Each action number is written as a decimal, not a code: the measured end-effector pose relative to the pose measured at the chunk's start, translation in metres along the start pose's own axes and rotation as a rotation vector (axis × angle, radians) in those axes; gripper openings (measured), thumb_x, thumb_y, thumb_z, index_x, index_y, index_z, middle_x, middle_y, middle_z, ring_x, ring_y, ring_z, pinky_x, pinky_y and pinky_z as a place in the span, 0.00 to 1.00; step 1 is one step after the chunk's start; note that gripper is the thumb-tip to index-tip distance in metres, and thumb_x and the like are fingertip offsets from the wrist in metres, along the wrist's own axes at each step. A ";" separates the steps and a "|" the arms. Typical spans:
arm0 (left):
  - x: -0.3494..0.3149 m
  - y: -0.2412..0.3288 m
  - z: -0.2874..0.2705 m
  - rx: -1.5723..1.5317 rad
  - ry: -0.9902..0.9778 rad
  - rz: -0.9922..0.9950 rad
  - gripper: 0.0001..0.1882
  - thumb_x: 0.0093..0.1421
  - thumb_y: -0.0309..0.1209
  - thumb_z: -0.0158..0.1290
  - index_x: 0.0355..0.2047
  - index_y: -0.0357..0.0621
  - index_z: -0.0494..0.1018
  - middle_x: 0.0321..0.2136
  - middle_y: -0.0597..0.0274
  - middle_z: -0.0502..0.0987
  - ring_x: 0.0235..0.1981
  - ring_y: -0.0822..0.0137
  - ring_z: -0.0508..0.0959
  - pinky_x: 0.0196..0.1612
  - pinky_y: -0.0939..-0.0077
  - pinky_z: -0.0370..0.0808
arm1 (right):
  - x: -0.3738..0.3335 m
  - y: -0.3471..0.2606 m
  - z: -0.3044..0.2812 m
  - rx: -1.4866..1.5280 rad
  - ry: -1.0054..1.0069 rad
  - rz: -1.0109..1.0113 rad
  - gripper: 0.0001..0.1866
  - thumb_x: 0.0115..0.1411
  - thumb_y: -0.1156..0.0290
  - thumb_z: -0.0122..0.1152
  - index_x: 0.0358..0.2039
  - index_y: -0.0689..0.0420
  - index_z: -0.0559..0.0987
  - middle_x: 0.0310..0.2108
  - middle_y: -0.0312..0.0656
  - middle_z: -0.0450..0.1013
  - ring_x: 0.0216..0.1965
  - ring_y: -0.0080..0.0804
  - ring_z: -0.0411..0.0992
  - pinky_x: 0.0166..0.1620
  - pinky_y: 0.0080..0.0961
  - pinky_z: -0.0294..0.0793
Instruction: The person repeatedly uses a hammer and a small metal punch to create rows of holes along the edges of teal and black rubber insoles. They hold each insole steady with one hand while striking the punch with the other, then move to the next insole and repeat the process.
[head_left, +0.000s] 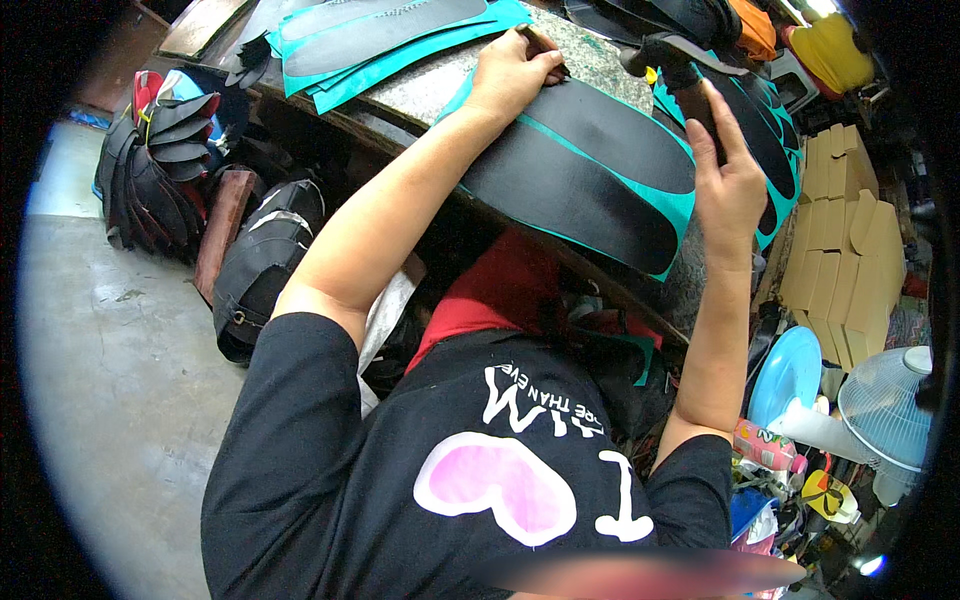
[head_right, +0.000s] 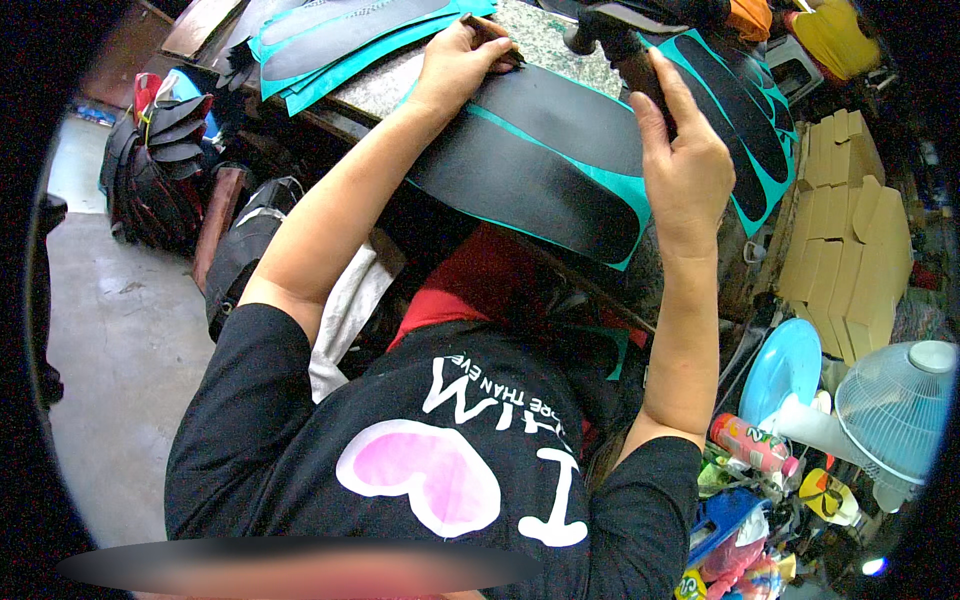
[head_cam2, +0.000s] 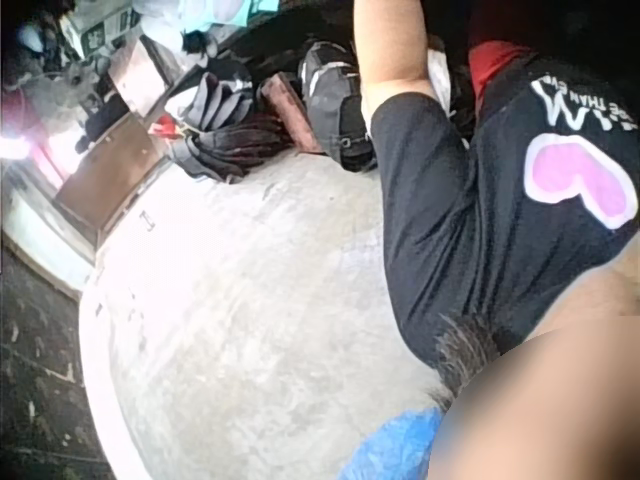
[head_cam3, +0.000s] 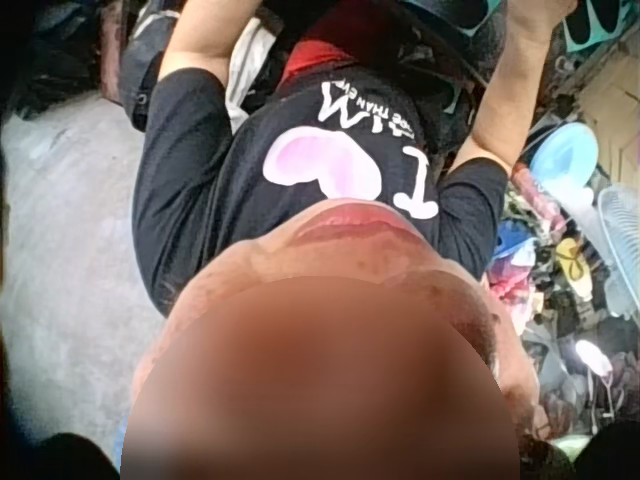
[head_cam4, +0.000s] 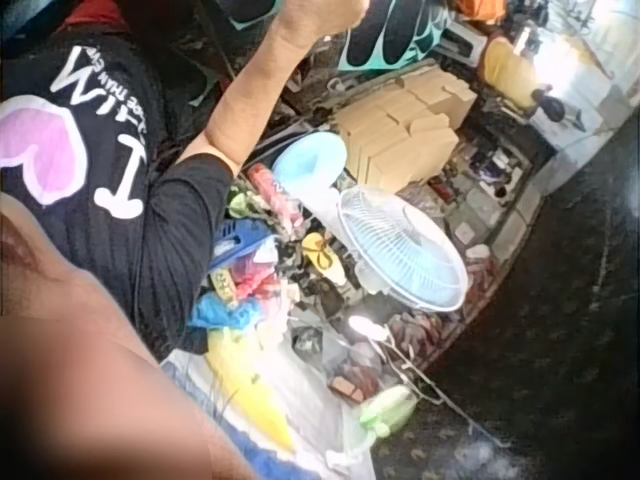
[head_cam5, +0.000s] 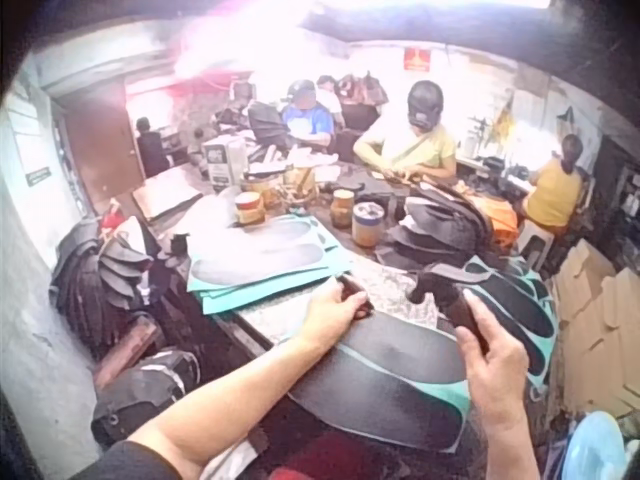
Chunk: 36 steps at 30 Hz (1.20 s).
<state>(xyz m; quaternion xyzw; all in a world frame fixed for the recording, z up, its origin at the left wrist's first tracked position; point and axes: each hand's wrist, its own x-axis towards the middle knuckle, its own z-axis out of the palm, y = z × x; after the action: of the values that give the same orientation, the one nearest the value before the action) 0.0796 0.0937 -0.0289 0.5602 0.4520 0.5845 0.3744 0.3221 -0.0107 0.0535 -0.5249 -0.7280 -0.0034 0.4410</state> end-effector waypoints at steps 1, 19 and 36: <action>0.001 -0.001 -0.002 0.114 -0.011 0.032 0.09 0.58 0.32 0.61 0.35 0.41 0.78 0.29 0.60 0.83 0.29 0.70 0.84 0.39 0.73 0.80 | 0.003 -0.002 -0.004 0.036 0.044 -0.035 0.22 0.62 0.58 0.64 0.57 0.38 0.77 0.44 0.45 0.80 0.40 0.40 0.81 0.41 0.30 0.78; 0.000 0.004 0.011 0.317 -0.064 0.080 0.09 0.59 0.32 0.60 0.34 0.40 0.78 0.27 0.55 0.83 0.28 0.66 0.84 0.36 0.72 0.79 | 0.003 0.001 -0.025 0.039 0.097 -0.089 0.22 0.60 0.63 0.67 0.56 0.41 0.78 0.46 0.43 0.80 0.44 0.33 0.80 0.44 0.27 0.77; -0.001 0.010 0.023 0.344 -0.069 0.124 0.08 0.58 0.31 0.60 0.34 0.39 0.78 0.29 0.56 0.83 0.29 0.65 0.84 0.37 0.71 0.80 | -0.003 0.002 -0.035 0.160 0.088 -0.018 0.22 0.62 0.67 0.65 0.57 0.49 0.77 0.49 0.44 0.79 0.47 0.26 0.78 0.49 0.24 0.74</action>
<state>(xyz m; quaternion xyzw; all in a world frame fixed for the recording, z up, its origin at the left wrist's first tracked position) 0.1029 0.0919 -0.0208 0.6626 0.4967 0.5010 0.2515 0.3459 -0.0280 0.0721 -0.4809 -0.7104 0.0276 0.5131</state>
